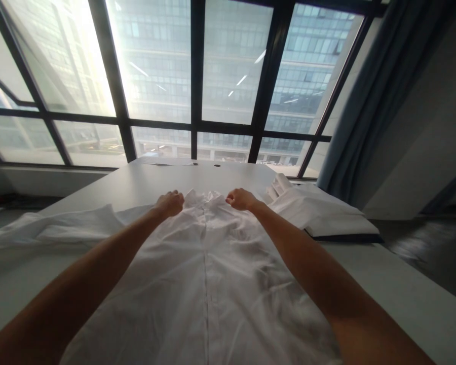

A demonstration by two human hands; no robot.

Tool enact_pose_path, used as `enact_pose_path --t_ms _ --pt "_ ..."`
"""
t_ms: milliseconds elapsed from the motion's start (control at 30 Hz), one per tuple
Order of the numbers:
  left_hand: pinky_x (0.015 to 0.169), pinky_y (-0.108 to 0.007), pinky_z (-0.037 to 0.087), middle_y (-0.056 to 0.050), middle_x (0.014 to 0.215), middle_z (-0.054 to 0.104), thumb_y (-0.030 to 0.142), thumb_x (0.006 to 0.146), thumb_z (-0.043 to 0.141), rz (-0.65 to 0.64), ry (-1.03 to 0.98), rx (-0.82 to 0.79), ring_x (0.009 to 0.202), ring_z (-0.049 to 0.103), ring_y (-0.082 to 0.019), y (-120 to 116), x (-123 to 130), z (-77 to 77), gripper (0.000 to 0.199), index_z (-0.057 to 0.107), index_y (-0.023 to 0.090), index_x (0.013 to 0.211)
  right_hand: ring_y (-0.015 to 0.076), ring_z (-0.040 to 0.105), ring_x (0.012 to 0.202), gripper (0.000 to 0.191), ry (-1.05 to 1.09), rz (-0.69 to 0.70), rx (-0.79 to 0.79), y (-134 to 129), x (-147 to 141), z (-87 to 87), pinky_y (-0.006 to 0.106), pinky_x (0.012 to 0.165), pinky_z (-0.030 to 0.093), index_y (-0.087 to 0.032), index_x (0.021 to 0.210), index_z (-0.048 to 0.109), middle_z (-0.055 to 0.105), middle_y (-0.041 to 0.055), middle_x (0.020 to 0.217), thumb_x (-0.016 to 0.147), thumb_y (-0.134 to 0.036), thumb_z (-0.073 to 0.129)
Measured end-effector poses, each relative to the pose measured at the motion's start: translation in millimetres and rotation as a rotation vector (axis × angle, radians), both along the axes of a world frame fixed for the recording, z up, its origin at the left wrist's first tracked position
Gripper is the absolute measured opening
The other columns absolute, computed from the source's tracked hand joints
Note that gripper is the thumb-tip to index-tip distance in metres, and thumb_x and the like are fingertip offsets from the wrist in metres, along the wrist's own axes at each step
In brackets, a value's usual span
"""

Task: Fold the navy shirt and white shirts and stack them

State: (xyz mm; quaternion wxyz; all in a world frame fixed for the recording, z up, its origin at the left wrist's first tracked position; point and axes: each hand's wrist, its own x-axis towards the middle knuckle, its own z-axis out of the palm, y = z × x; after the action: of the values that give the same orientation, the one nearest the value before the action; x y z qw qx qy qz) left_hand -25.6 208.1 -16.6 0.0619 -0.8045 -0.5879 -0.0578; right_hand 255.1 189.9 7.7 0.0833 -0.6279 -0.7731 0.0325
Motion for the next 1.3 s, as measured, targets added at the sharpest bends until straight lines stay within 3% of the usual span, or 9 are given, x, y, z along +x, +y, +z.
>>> enact_pose_path --t_ms 100,267,400,533,633,733,933,1133,1300 --pt "0.092 -0.034 0.05 -0.011 0.137 0.056 0.014 0.092 0.038 -0.064 -0.105 0.101 0.113 0.061 -0.024 26.1 22.5 -6.9 0.047 0.056 0.019 0.136 0.0256 0.061 0.113 0.03 0.078 -0.01 0.129 32.7 -18.8 -11.3 0.032 0.096 0.046 -0.018 0.117 0.071 0.065 0.0106 0.124 0.091 -0.019 0.055" --pt "0.093 -0.035 0.05 -0.007 0.143 0.054 0.006 0.086 0.042 -0.122 -0.11 0.127 0.114 0.062 -0.024 57.0 43.9 -23.1 0.063 0.043 0.025 0.146 0.0202 0.051 0.126 0.07 0.187 0.166 0.195 70.3 -36.2 -45.7 0.029 0.107 0.04 -0.024 0.144 0.049 0.051 0.0039 0.144 0.078 -0.003 0.057" --pt "0.087 -0.034 0.051 -0.007 0.129 0.064 0.012 0.088 0.043 -0.106 -0.105 0.115 0.102 0.067 -0.024 59.4 44.6 -30.8 0.049 0.059 0.026 0.133 0.0208 0.06 0.113 0.052 0.251 0.22 0.131 76.7 -40.1 -58.5 0.029 0.1 0.046 -0.023 0.122 0.068 0.063 0.0038 0.128 0.076 -0.003 0.058" --pt "0.084 -0.034 0.05 -0.008 0.107 0.072 0.023 0.094 0.038 0.054 -0.297 0.217 0.096 0.069 -0.024 44.9 36.9 -26.4 0.038 0.068 0.023 0.117 0.0182 0.068 0.09 0.027 0.386 0.153 0.115 73.0 -30.9 -51.3 0.025 0.087 0.05 -0.018 0.088 0.076 0.072 0.0048 0.102 0.086 -0.01 0.05" --pt "0.084 -0.035 0.05 -0.01 0.09 0.074 0.038 0.096 0.04 0.187 -0.415 0.23 0.093 0.068 -0.027 36.8 31.6 -21.7 0.038 0.071 0.02 0.109 0.017 0.066 0.062 0.047 0.526 0.033 -0.044 68.0 -24.4 -42.0 0.024 0.068 0.052 -0.014 0.07 0.071 0.071 0.0084 0.073 0.099 -0.041 0.045" --pt "0.084 -0.036 0.049 -0.009 0.088 0.074 0.051 0.091 0.051 0.205 -0.47 0.196 0.094 0.067 -0.028 35.9 29.0 -22.5 0.038 0.071 0.021 0.104 0.0219 0.069 0.069 0.049 0.412 -0.068 -0.113 61.6 -26.4 -35.5 0.027 0.071 0.052 -0.015 0.069 0.068 0.07 0.0111 0.072 0.086 -0.062 0.062" --pt "0.087 -0.032 0.05 -0.008 0.116 0.063 0.04 0.078 0.072 0.145 -0.478 0.226 0.105 0.062 -0.025 38.0 32.1 -31.3 0.039 0.068 0.025 0.114 0.0358 0.062 0.108 0.046 0.181 -0.242 0.102 53.4 -36.2 -30.7 0.043 0.09 0.048 -0.013 0.119 0.061 0.066 0.0212 0.114 0.08 -0.035 0.073" --pt "0.089 -0.031 0.051 -0.012 0.104 0.064 0.034 0.085 0.061 0.242 -0.614 0.122 0.098 0.063 -0.023 48.0 26.4 -24.2 0.026 0.072 0.015 0.101 0.0322 0.066 0.103 0.019 0.354 -0.234 0.116 64.6 -25.9 -30.6 0.037 0.088 0.051 -0.014 0.097 0.072 0.07 0.0176 0.102 0.081 -0.023 0.066" --pt "0.075 -0.031 0.056 -0.009 0.086 0.068 0.03 0.082 0.068 0.261 -0.949 -0.147 0.084 0.066 -0.021 61.8 11.9 -11.5 0.022 0.069 0.011 0.094 0.0178 0.065 0.063 0.012 0.809 -0.207 -0.078 76.6 -13.7 -29.5 0.025 0.061 0.055 -0.013 0.088 0.069 0.067 0.0061 0.071 0.078 -0.019 0.074"
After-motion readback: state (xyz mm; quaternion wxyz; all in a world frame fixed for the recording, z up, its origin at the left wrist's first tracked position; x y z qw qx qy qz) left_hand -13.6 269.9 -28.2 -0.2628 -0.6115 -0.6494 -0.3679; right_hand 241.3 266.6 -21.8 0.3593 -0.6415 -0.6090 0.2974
